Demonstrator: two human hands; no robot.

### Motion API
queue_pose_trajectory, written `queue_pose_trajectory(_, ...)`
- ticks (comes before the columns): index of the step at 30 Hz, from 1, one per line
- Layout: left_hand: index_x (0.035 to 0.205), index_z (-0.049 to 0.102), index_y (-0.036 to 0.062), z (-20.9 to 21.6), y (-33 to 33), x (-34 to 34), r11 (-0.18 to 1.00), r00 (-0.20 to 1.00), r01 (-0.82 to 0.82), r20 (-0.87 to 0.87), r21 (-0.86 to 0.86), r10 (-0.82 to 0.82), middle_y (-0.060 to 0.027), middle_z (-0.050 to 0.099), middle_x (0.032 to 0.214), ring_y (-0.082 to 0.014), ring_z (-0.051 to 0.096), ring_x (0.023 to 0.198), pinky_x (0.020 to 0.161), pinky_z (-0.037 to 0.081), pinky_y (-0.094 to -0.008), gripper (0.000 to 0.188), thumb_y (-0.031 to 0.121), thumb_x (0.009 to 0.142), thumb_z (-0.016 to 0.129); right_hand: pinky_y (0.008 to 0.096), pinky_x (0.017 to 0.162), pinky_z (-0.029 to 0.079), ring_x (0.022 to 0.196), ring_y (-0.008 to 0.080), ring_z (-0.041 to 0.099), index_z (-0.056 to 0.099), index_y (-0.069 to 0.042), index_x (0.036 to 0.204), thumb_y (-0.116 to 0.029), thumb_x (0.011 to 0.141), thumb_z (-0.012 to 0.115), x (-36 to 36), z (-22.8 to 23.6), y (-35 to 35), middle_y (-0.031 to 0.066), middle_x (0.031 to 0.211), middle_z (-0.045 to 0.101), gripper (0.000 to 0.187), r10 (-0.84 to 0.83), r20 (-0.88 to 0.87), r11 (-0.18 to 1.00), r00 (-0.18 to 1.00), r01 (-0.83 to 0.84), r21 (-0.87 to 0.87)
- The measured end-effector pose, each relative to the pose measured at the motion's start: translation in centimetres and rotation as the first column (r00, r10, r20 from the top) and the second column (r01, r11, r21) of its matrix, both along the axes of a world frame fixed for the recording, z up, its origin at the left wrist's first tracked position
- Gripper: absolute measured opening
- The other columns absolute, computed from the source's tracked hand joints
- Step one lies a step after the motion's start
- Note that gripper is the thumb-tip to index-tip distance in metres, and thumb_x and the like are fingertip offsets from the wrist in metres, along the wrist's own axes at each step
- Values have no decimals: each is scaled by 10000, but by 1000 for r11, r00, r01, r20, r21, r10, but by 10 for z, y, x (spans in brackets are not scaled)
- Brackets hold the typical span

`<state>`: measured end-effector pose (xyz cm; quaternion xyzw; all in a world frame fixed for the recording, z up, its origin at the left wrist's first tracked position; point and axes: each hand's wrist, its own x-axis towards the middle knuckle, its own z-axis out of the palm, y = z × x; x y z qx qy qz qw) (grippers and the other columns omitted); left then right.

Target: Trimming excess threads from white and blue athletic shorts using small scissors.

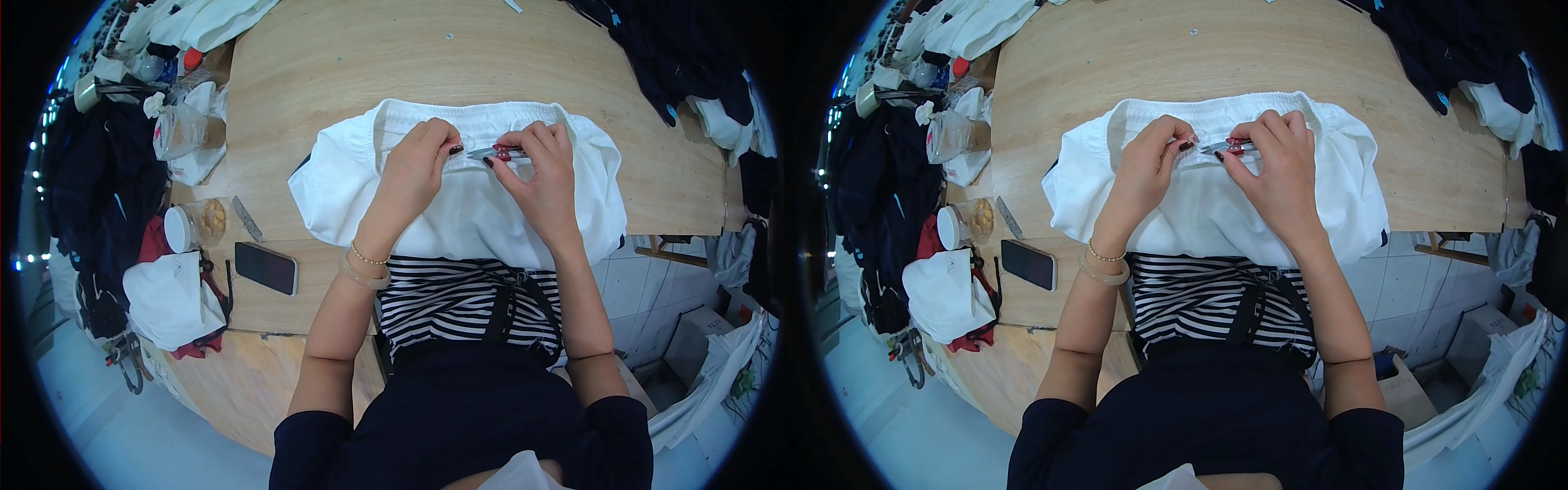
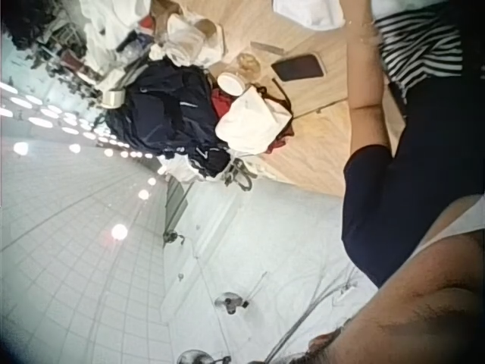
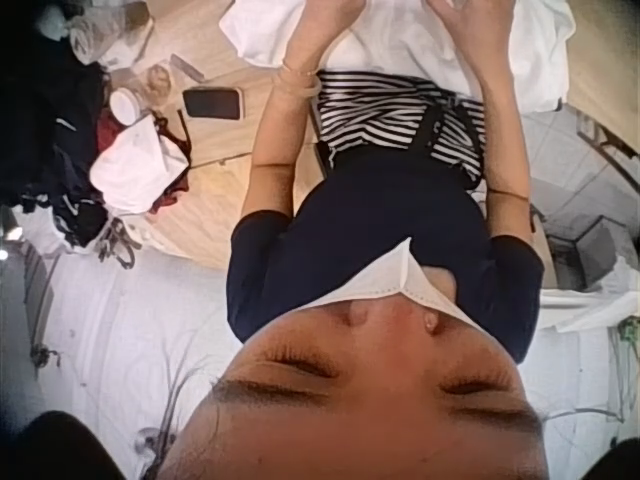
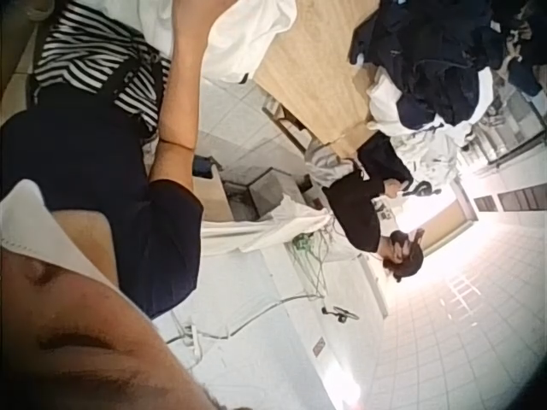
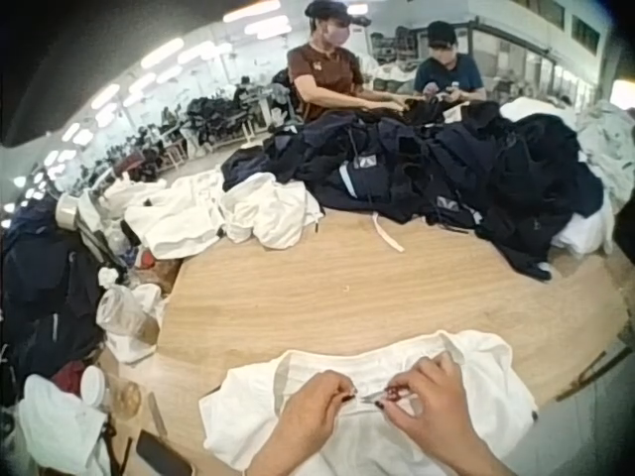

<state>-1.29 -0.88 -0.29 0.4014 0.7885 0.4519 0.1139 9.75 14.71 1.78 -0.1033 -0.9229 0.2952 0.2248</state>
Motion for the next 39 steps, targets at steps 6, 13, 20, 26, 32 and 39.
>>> queue_pose_trajectory(6,878,522,17,-2,1,2,998,1000,-29,-7,48,29,-124,556,798,-298,553,742,650,449,-367,20,28,868,534,332,698,337,811,208,465,615,-94,836,-111,651,754,-3,0,-4,-7,806,533,232,18,-10,996,1000,-17,88)
queue_pose_trajectory(13,932,506,1,-2,1,4,956,950,-253,223,149,217,-121,595,837,-227,618,742,638,485,-310,54,20,928,456,331,707,356,817,213,467,621,-83,840,-105,659,754,-1,-2,-5,2,806,543,225,-3,5,999,1000,3,46)
queue_pose_trajectory(20,988,517,-2,-6,-7,5,935,917,-293,335,200,216,-69,581,881,-123,588,775,648,481,-264,87,59,928,498,310,788,422,863,223,488,638,-30,906,-87,722,717,9,-9,6,50,847,575,208,-158,-3,943,987,150,-296)
queue_pose_trajectory(26,931,536,29,-16,-1,6,919,875,-363,395,157,278,-84,581,803,-132,562,633,574,445,-271,35,45,902,546,304,811,423,892,217,499,640,-25,928,-96,742,718,10,-10,3,50,866,583,213,-173,18,918,985,167,-359)
queue_pose_trajectory(32,914,568,36,-6,3,11,951,945,-292,182,100,271,-54,577,795,-135,523,591,561,436,-268,74,53,854,609,303,803,427,882,220,505,641,-28,936,-104,748,726,11,-13,3,52,878,580,220,-188,6,917,982,178,-356)
queue_pose_trajectory(39,850,610,16,-14,6,14,961,972,-229,88,156,218,-71,600,791,-204,572,644,575,447,-283,48,22,806,629,332,742,421,837,233,484,646,-54,920,-122,713,748,8,-6,4,42,851,558,241,-109,-69,988,992,101,-114)
